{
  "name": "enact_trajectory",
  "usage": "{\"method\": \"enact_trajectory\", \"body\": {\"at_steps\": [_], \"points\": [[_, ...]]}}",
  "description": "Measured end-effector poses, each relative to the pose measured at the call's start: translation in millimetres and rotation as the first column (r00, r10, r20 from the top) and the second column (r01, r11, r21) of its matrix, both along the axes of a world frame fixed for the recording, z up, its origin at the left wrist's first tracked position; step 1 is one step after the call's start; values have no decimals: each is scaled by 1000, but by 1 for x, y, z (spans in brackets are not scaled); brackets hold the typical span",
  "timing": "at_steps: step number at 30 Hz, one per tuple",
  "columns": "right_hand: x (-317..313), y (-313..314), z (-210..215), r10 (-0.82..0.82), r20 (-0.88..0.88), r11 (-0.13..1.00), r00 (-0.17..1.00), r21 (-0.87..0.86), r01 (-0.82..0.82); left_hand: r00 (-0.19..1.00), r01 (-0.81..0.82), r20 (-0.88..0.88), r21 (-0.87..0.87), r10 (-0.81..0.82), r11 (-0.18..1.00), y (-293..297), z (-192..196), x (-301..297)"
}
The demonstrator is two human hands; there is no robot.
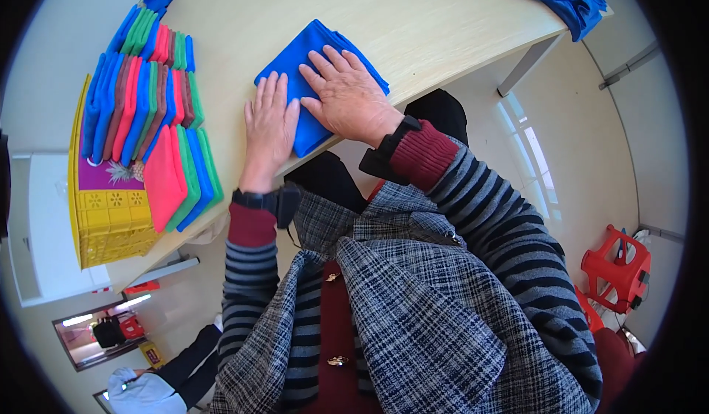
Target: The person folds a green cloth by hand and places it on a stack, then unfolds and folds a red cloth. Finally, the person unfolds a blue cloth and folds it into a square.
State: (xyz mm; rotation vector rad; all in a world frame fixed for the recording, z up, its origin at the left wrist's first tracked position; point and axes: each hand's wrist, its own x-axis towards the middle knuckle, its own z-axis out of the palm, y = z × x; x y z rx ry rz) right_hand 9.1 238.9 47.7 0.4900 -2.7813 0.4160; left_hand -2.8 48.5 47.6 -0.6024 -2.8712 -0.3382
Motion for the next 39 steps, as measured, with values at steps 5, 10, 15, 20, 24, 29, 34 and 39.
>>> {"method": "enact_trajectory", "body": {"at_steps": [5, 10, 15, 20, 24, 29, 34, 39], "points": [[-7, -1, 2, -2, -40, 1000, 999, 31, 3, 990, -136, 36, 6, 135, 991, -16, 7, -42], [-11, -2, -1, 28, -81, 1000, 996, 7, -28, 965, -178, -187, 42, 183, 983, -13, 8, -16], [-19, 5, -2, 109, -169, 992, 980, -43, -117, 971, 164, -208, 243, -114, 956, 9, -8, 32], [-22, 0, -17, 135, -244, 991, 960, 31, -131, 984, 85, -176, 257, -40, 963, 1, -16, 44], [-27, 4, -24, 191, -259, 981, 947, 80, -176, 994, 14, -106, 239, 12, 971, -1, -9, 53], [-56, 19, -36, 216, -115, 976, 970, 26, -214, 992, 15, -129, 208, 12, 978, 5, -20, 52], [-63, -12, -4, 206, -73, 960, 976, 210, -187, 998, 11, -66, 253, 6, 967, 4, -11, 56], [-83, -2, -22, 172, 24, 954, 985, 246, -172, 996, -24, -76, 272, 47, 962, 6, -19, 61]]}}
